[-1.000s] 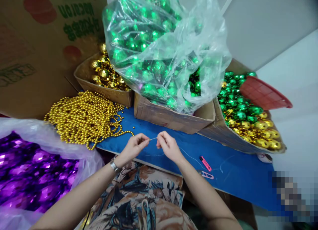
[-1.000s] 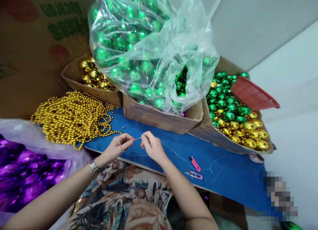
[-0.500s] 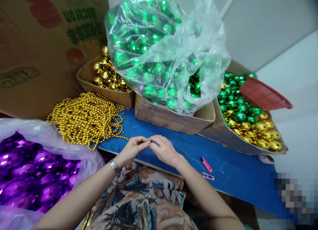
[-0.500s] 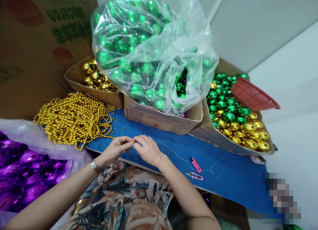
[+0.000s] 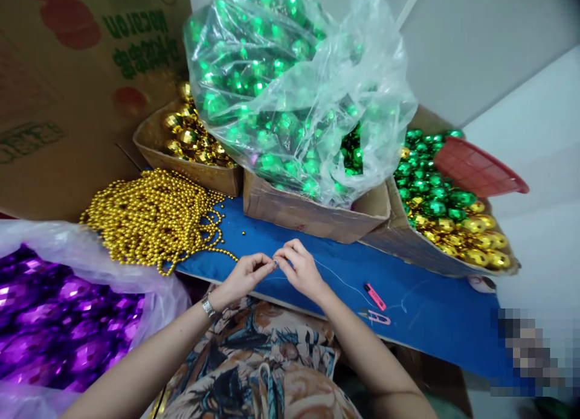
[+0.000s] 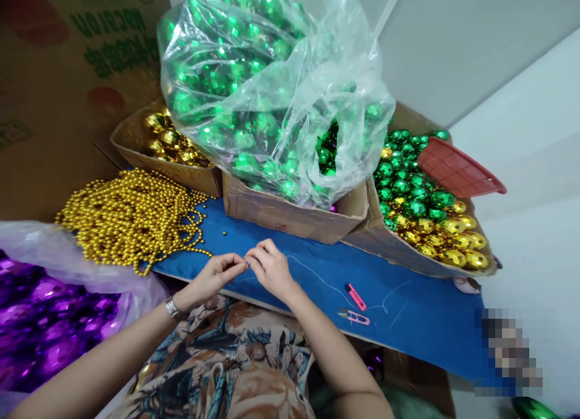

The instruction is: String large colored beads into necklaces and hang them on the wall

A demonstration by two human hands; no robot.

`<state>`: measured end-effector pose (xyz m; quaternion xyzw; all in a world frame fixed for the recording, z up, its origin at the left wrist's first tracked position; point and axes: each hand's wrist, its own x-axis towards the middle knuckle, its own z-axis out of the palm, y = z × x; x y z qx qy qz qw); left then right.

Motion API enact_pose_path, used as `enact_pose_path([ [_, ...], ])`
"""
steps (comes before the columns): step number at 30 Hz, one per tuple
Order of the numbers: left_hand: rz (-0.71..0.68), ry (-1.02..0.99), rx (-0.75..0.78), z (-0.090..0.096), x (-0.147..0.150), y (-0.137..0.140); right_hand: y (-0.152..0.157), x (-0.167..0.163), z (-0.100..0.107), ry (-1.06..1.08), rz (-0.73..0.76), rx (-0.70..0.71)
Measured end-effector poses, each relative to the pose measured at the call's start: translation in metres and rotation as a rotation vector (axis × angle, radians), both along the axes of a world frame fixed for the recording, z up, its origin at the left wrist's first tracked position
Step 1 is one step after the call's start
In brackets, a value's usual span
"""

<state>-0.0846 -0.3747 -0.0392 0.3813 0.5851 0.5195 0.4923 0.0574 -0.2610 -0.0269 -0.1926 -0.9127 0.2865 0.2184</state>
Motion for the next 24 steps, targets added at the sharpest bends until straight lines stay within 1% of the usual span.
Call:
enact_pose_path([
  [2,0.049,-0.026,-0.008,-0.002,0.003,0.0,-0.003,-0.001,0.0,0.045,-0.069,0.075],
  [4,0.129,-0.019,-0.013,-0.006,0.004,0.0,-0.01,0.0,0.0,0.099,-0.132,0.176],
  [6,0.185,0.011,-0.002,-0.011,0.005,0.001,-0.017,0.002,0.0,0.108,-0.14,0.288],
  [9,0.192,0.076,0.036,-0.013,0.006,0.0,-0.025,0.003,-0.003,0.055,-0.155,0.398],
  [11,0.166,0.153,0.074,-0.012,0.006,-0.001,-0.026,0.003,-0.006,0.026,-0.182,0.389],
  [15,0.133,0.352,0.177,-0.009,0.009,-0.003,-0.025,0.002,-0.006,-0.022,-0.19,0.296],
  [19,0.156,0.521,0.255,-0.012,0.013,0.0,-0.028,0.0,-0.006,-0.094,-0.211,0.35],
  [20,0.164,0.534,0.248,-0.013,0.014,0.001,-0.028,-0.001,-0.007,-0.096,-0.23,0.33],
  [21,0.171,0.523,0.226,-0.013,0.015,0.002,-0.028,-0.002,-0.008,-0.081,-0.253,0.263],
  [22,0.177,0.49,0.193,-0.013,0.016,0.004,-0.026,-0.002,-0.009,-0.042,-0.272,0.135],
  [23,0.178,0.444,0.155,-0.013,0.016,0.005,-0.023,-0.002,-0.009,0.022,-0.285,-0.048],
  [24,0.173,0.395,0.12,-0.012,0.015,0.006,-0.02,-0.001,-0.009,0.106,-0.288,-0.272],
])
